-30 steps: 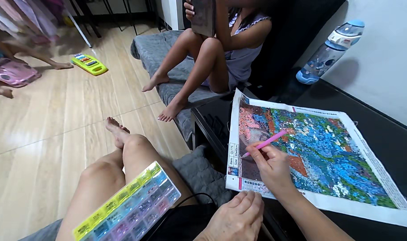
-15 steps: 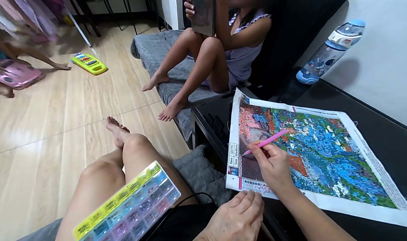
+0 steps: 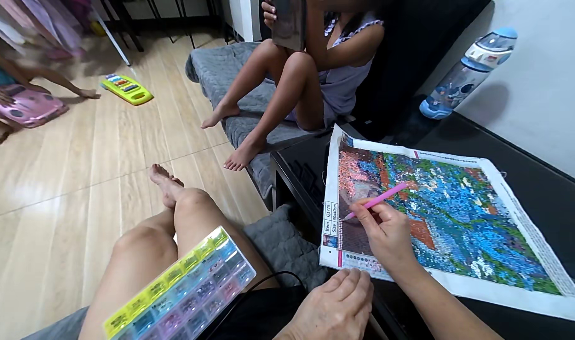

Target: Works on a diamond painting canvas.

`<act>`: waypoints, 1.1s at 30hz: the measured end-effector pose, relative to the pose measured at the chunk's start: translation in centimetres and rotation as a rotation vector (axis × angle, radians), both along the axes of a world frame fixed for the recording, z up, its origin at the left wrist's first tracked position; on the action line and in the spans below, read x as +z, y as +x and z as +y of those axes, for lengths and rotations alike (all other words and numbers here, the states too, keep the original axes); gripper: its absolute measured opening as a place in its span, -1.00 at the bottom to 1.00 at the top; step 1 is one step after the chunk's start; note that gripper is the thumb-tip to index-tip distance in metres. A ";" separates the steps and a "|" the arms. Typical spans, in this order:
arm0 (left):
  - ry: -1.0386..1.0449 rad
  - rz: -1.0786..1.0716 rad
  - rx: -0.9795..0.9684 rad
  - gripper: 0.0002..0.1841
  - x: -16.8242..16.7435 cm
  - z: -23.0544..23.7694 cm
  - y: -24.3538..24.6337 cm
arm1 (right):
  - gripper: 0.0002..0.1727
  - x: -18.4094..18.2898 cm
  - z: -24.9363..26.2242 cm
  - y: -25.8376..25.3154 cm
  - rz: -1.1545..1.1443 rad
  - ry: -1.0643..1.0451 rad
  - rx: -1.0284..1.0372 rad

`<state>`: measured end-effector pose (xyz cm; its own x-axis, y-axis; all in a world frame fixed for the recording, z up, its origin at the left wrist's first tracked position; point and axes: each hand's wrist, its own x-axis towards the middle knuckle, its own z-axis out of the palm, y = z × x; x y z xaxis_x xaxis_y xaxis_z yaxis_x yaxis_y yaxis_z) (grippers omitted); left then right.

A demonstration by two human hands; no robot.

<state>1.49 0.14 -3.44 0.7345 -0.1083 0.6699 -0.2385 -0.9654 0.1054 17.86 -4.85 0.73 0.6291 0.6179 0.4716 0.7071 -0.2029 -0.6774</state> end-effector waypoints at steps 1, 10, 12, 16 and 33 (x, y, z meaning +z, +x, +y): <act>0.003 0.001 -0.001 -0.70 0.0 0.0 0.0 | -0.72 0.0 0.0 -0.1 0.005 -0.005 0.004; 0.010 -0.005 0.004 -0.70 0.1 0.1 0.0 | -0.70 0.1 0.0 0.1 -0.014 0.017 -0.005; 0.013 -0.001 0.007 -0.70 0.0 0.1 0.0 | -0.70 0.0 0.0 0.0 -0.008 0.015 0.001; 0.020 0.006 0.001 -0.70 0.1 0.1 0.0 | -0.73 0.0 -0.1 0.0 0.012 0.002 0.001; 0.025 0.011 -0.012 -0.70 0.2 0.3 0.0 | -0.71 -0.2 0.0 0.0 -0.016 0.005 -0.002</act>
